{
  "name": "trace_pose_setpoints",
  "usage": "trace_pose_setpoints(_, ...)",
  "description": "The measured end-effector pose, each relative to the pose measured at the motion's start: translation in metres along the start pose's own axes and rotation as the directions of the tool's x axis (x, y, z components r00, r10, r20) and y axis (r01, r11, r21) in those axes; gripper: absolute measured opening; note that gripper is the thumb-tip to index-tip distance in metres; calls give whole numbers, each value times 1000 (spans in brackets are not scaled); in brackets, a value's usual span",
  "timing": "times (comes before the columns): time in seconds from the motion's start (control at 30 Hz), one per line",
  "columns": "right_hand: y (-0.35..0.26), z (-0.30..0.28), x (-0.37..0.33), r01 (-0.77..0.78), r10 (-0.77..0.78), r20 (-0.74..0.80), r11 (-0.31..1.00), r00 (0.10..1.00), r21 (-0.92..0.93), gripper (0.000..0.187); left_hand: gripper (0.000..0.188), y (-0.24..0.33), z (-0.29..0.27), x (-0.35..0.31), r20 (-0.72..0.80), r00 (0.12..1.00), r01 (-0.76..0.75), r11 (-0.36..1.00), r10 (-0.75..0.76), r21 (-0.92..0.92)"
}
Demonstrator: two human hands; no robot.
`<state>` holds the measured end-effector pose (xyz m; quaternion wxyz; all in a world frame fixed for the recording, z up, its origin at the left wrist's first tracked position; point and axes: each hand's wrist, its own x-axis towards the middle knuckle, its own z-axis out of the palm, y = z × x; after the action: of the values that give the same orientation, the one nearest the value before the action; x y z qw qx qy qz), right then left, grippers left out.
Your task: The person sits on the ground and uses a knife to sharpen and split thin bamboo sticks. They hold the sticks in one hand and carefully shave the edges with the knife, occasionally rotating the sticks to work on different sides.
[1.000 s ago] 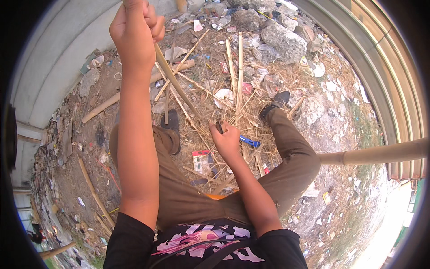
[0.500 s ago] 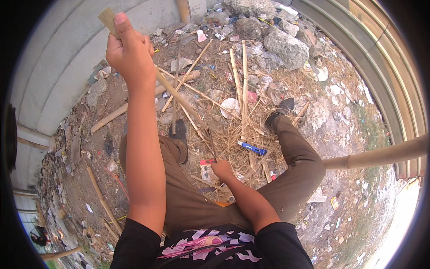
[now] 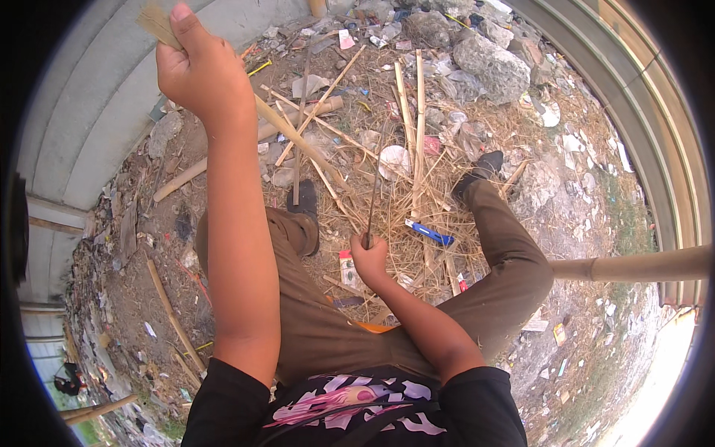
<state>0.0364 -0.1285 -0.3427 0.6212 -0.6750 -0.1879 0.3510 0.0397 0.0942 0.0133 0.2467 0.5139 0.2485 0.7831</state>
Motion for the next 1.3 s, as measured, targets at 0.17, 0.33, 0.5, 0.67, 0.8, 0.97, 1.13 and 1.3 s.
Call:
trace_pose_setpoints(0.17,10,-2,-15,-608,634,42,756,772,-244,23,40,-4,-10,7,31,999,41,997,-39,-63)
trace_pose_setpoints(0.33,-31,-8,11,-253,282,90,936,955,-244,27,41,-10,-18,13,17,999,-31,999,31,-26)
trace_pose_setpoints(0.5,-81,-8,5,156,-156,-93,988,983,-14,26,47,5,-15,8,245,958,199,959,-147,-200)
trace_pose_setpoints(0.67,-8,-13,8,-117,112,50,985,993,128,30,56,25,-18,13,543,777,542,776,-318,-322)
trace_pose_setpoints(0.8,34,-10,-6,-94,150,79,870,985,-485,33,60,12,-28,25,573,719,597,772,-393,-220)
trace_pose_setpoints(0.97,-46,-3,3,-362,366,0,921,931,-142,31,62,5,-41,30,526,768,561,782,-366,-274)
trace_pose_setpoints(1.13,-104,-7,-3,165,-164,-23,975,986,150,34,62,13,-34,25,433,826,494,834,-362,-245)
trace_pose_setpoints(1.3,-37,-8,-1,121,-128,92,990,987,76,32,61,17,-20,16,441,833,472,845,-335,-249)
